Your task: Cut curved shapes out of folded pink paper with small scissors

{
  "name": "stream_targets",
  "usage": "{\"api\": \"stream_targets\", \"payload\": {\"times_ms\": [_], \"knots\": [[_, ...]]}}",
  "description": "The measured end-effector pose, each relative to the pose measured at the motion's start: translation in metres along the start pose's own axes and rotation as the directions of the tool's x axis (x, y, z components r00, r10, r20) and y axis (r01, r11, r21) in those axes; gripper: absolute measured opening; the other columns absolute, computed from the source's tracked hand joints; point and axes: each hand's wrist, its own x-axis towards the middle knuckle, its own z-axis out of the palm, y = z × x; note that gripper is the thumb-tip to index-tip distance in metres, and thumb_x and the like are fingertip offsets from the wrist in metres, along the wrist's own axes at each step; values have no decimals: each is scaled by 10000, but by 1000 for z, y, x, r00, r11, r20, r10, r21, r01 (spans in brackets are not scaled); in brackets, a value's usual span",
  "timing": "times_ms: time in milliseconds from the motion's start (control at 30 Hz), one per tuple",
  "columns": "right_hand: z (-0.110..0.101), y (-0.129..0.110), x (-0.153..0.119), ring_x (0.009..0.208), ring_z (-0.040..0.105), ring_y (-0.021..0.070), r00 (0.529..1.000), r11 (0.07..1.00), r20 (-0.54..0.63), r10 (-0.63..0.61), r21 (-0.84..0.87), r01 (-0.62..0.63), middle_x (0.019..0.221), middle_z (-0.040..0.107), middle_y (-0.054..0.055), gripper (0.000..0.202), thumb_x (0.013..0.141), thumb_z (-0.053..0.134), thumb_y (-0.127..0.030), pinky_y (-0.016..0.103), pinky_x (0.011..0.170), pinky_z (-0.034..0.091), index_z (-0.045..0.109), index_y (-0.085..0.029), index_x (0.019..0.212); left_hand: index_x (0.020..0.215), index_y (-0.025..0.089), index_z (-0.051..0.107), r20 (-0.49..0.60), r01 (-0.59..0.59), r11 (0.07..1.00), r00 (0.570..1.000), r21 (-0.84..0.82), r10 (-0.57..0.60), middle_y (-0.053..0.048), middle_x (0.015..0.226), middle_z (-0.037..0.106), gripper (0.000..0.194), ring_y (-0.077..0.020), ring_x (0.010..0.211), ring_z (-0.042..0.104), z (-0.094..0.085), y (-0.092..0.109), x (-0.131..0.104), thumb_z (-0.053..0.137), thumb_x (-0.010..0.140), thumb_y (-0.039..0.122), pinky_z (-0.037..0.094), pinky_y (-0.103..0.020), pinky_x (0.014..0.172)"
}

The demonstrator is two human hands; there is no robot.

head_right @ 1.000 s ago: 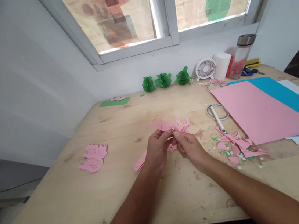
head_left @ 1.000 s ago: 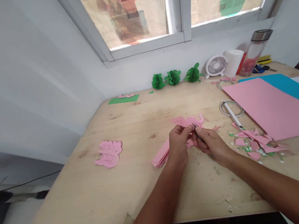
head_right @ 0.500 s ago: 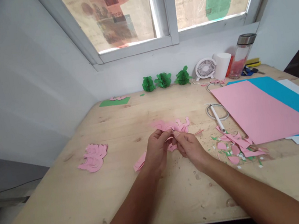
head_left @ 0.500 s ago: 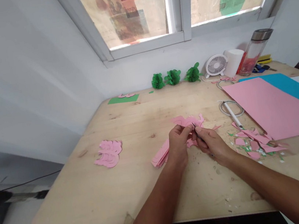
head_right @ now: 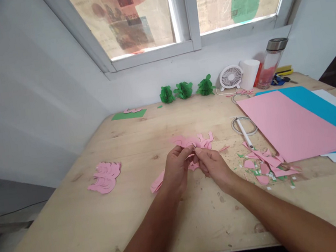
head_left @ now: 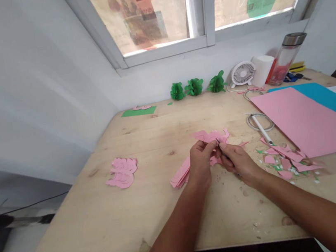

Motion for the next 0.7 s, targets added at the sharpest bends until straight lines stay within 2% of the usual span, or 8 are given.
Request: {"api": "stream_targets", "payload": {"times_ms": [700], "knots": [[1, 0, 1, 333, 186, 36, 1000, 1000, -1, 9, 19, -9, 376, 286, -94, 387, 802, 504, -496, 199, 352, 94, 496, -156, 619, 569, 147, 488, -8, 10, 1000, 1000, -6, -10, 17, 498, 502, 209, -82, 460, 439, 1, 1, 0, 650, 625, 267, 377, -259, 548]]}}
